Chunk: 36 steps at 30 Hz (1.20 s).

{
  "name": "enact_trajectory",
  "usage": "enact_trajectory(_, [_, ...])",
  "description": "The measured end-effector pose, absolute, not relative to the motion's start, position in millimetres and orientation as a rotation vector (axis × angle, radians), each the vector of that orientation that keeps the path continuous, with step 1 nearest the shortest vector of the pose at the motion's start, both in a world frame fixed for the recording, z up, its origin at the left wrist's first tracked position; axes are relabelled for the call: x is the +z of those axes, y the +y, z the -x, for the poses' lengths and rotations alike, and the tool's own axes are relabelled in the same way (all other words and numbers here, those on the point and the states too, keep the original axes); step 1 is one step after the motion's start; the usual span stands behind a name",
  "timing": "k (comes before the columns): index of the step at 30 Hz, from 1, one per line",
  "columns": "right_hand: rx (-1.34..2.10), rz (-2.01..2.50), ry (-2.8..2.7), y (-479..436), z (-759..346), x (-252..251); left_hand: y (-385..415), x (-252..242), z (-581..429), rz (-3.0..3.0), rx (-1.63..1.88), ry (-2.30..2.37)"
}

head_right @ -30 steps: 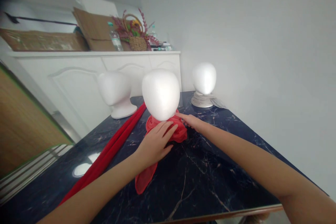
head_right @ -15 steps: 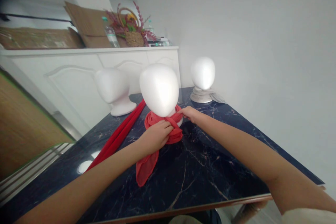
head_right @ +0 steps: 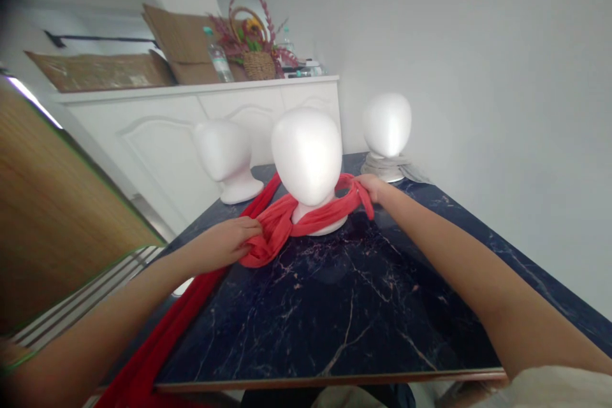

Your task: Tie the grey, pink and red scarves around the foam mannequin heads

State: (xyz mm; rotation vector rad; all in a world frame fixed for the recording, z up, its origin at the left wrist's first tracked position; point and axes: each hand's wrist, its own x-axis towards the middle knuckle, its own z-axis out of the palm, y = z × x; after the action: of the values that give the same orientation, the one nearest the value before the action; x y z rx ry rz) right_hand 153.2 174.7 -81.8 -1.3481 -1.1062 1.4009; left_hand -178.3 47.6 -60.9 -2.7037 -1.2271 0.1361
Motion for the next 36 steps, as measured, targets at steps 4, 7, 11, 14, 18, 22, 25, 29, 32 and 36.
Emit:
enact_trajectory(4, [1.344, 1.401, -1.075, 174.9, -169.2, -72.6, 47.9, -55.3, 198.6, 2.403, 0.225, -1.444])
enact_trajectory(7, [1.329, 1.380, -1.037, 169.1, -174.0, -68.1, 43.9, -57.9, 187.8, 2.364, -0.047, -1.549])
enact_trajectory(11, [1.394, 1.261, -0.963, 149.9, -164.1, -67.7, 52.6, -74.8, 148.8, 2.838, -0.882, -1.680])
enact_trajectory(14, [1.478, 1.156, -0.941, 126.5, -150.9, -70.9, 72.7, -92.2, 116.4, 3.096, -1.640, -1.699])
enact_trajectory(18, [1.553, 1.071, -0.972, 92.0, -138.6, -78.3, 98.3, -111.8, 80.9, 2.917, -2.336, -1.471])
enact_trajectory(22, [1.656, 0.961, -1.027, 69.5, -136.8, -86.9, 108.3, -125.0, 61.1, 2.622, -2.542, -1.445])
enact_trajectory(25, [1.705, 0.891, -0.987, 65.1, -141.0, -95.7, 103.2, -124.8, 59.6, 2.564, -2.545, -1.402])
enact_trajectory(29, [1.667, 0.867, -0.884, 70.7, -149.4, -110.7, 80.0, -104.3, 80.0, 2.456, -2.554, -1.407])
enact_trajectory(32, [1.622, 0.893, -0.875, 77.7, -151.6, -120.2, 60.3, -84.4, 112.7, 2.241, -2.600, -1.627])
enact_trajectory(36, [1.500, 1.166, -0.744, 86.6, -151.4, -124.7, 47.4, -69.0, 171.0, 2.073, -2.639, -1.670])
